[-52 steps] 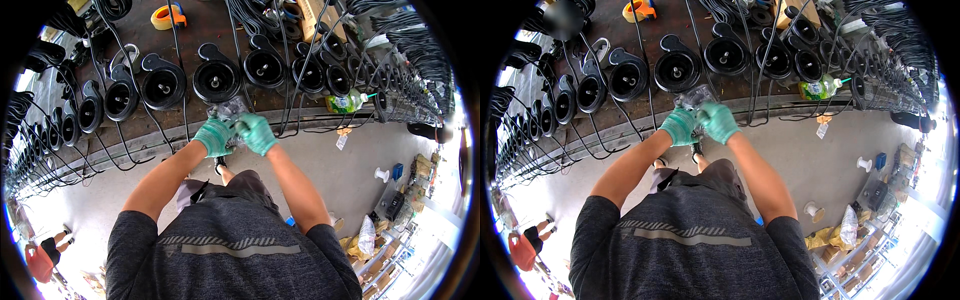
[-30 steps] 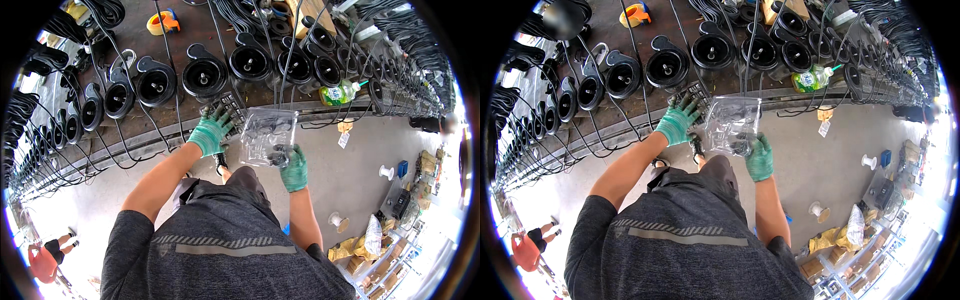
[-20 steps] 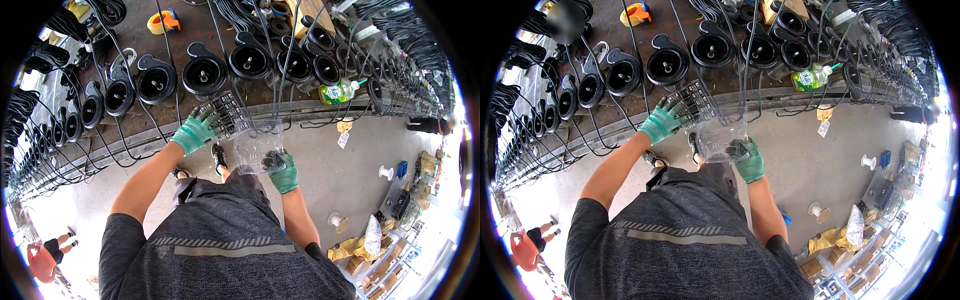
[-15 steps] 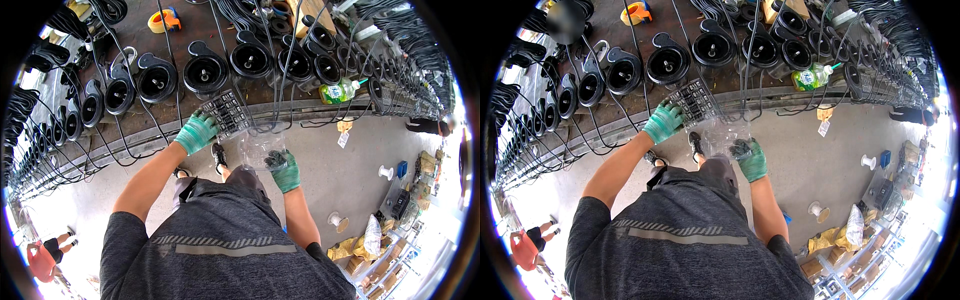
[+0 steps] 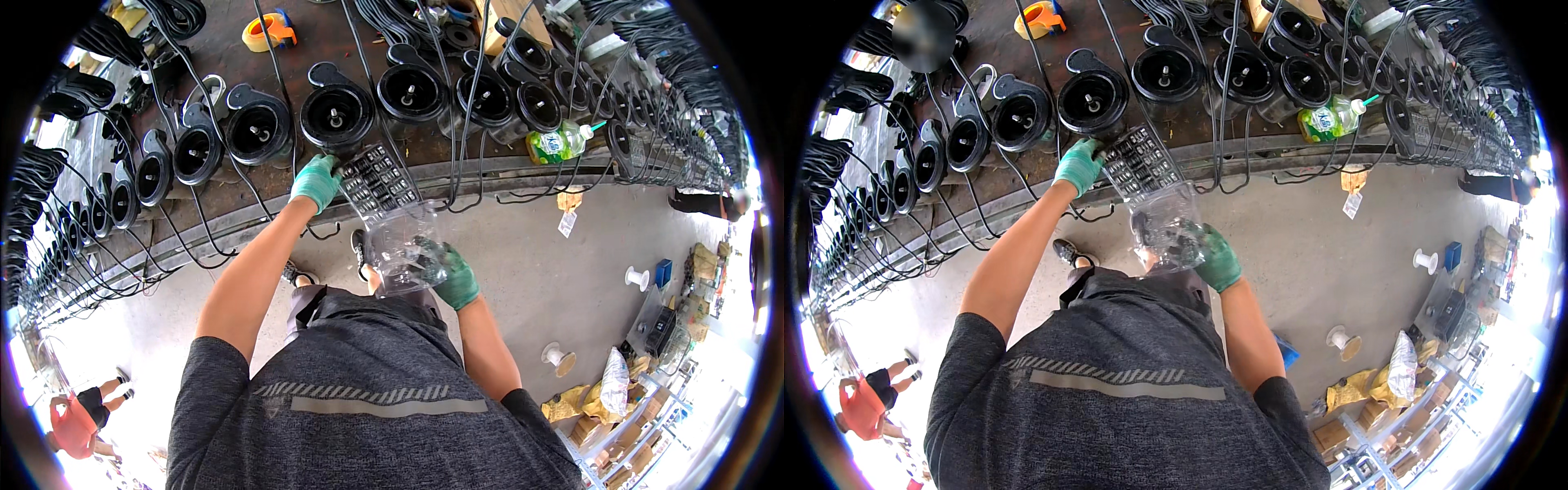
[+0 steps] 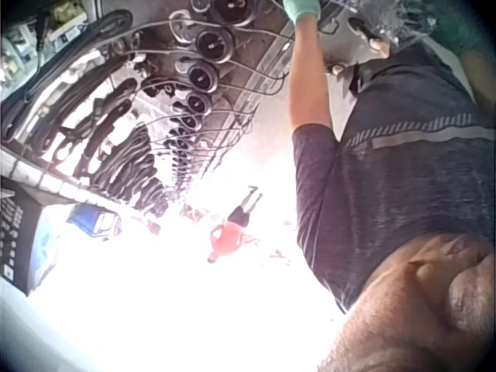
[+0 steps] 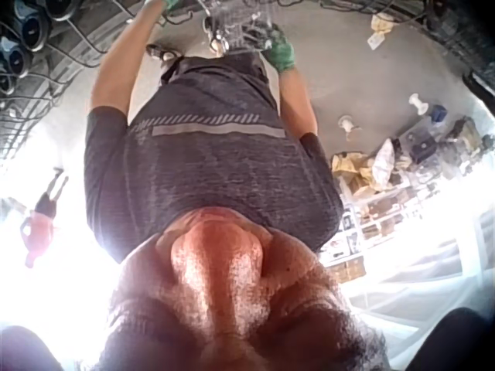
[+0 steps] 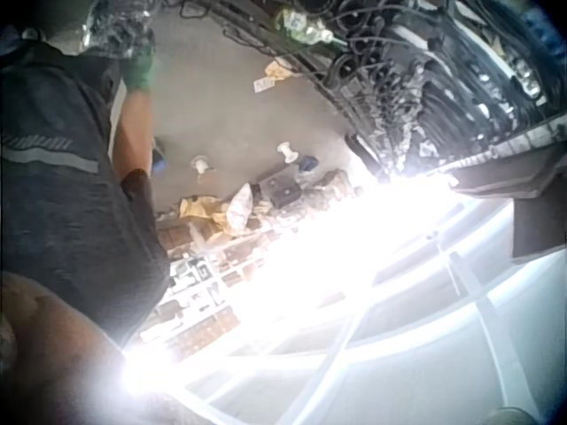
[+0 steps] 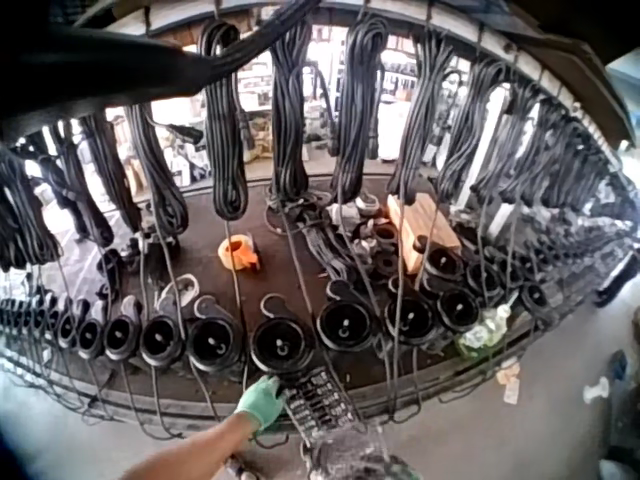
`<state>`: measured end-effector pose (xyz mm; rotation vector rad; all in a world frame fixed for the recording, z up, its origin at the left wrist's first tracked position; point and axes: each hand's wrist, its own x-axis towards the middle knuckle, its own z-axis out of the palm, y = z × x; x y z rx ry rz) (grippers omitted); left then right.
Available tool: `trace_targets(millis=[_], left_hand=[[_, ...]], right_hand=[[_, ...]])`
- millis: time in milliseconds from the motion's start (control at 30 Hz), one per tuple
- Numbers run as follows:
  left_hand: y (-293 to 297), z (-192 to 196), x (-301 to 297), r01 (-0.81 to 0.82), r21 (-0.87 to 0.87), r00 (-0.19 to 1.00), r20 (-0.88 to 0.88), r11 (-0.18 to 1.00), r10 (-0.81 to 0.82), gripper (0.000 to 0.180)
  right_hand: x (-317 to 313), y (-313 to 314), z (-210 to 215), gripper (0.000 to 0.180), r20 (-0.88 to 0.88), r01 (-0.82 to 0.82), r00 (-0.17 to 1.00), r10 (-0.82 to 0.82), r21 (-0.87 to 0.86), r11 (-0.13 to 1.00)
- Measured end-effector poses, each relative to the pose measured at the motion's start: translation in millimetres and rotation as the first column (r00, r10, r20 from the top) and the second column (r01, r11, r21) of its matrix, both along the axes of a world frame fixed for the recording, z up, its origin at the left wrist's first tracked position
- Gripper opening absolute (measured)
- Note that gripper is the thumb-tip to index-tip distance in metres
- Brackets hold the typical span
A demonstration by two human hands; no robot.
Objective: The person stands at a long workbench in a factory setting, wearing green gloves. They pick up small cylindrical metal components from a clear plastic tray and insert them one by one into the central openings of black circular devices arranged in rows. The person repeats this insertion process for multiple units along the bench.
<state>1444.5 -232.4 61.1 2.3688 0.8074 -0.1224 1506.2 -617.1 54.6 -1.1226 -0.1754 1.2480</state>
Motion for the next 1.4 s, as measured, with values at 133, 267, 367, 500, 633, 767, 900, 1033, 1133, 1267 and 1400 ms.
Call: trace_targets(millis=[133,267,367,500,633,767,900,1033,1133,1267,1400], left_hand=[[4,-5,-3,0.027,0.009,0.999,-0.046,1.0,-0.027,0.034],[-2,11,-24,-0.016,0.051,0.977,-0.211,0.999,0.026,0.033],[-7,24,-51,-0.162,0.019,0.939,-0.303,0.987,0.16,0.036],[-8,16,-100,-0.325,0.001,0.902,-0.299,0.946,0.31,0.036],[-12,-8,-137,-0.507,-0.116,0.849,-0.237,0.854,0.472,0.035],[-17,-8,-142,-0.64,-0.273,0.766,-0.155,0.718,0.624,0.026],[-19,-15,-150,-0.643,-0.351,0.753,-0.129,0.681,0.645,0.026],[-33,8,-157,-0.568,-0.101,0.818,0.038,0.817,0.574,0.031],[-43,25,-166,-0.401,-0.649,0.777,0.133,0.646,0.616,0.045],[-68,84,-162,0.324,-0.931,0.613,0.073,-0.166,0.786,0.071],[-62,64,-201,0.135,-0.989,0.557,0.021,-0.066,0.83,0.056]], right_hand=[[-4,36,-17,0.041,-0.161,-0.054,0.984,0.072,0.118,0.992],[-1,63,-6,0.049,-0.702,0.243,0.708,0.077,0.345,0.907],[4,73,-7,0.051,-0.718,0.227,0.694,0.058,0.294,0.929],[7,93,-33,0.042,-0.67,0.192,0.742,-0.009,0.199,0.961],[21,120,-44,0.024,-0.609,0.125,0.793,0.02,0.194,0.973],[35,156,-12,0.013,-0.393,0.021,0.919,0.017,0.092,0.995],[75,138,-28,0.017,0.969,-0.28,0.155,0.195,-0.146,0.949],[93,110,16,0.016,0.987,-0.3,-0.128,0.101,-0.135,0.944],[72,112,32,0.032,0.033,-0.341,0.94,0.339,0.063,0.938],[17,161,40,0.034,-0.022,-0.451,0.887,0.461,0.174,0.875],[14,215,53,0.034,0.443,-0.47,0.76,0.475,-0.13,0.873]])
